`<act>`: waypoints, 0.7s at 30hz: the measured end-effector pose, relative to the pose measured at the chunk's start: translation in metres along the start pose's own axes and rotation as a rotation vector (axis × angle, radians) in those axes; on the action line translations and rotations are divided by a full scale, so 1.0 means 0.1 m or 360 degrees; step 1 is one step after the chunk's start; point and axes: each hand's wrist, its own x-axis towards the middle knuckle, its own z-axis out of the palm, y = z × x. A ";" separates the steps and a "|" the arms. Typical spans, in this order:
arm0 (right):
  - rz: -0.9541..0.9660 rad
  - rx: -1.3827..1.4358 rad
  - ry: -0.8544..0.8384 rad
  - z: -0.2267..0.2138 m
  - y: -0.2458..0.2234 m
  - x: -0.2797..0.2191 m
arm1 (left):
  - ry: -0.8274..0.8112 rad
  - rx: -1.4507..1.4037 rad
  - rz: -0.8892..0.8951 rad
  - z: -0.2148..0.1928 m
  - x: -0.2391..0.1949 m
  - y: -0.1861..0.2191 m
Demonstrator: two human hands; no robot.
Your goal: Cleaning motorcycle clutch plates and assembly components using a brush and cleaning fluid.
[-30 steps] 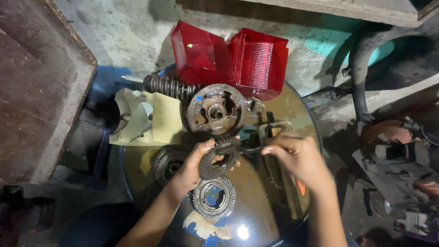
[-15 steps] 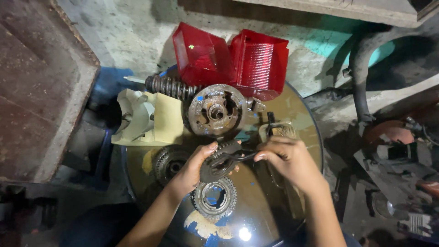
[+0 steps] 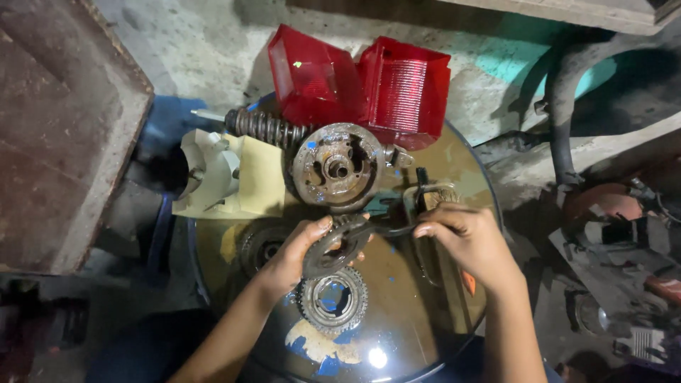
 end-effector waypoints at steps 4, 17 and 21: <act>0.0011 -0.0023 0.0036 0.12 -0.17 0.02 | -0.0028 0.0131 0.0007 -0.09 0.03 -0.12; -0.0036 0.0057 -0.0028 0.20 -0.27 0.00 | 0.0199 -0.0189 -0.0067 0.00 -0.01 -0.18; 0.0029 -0.0002 0.0033 0.07 -0.24 0.01 | 0.0116 -0.0023 -0.0134 -0.08 -0.02 -0.12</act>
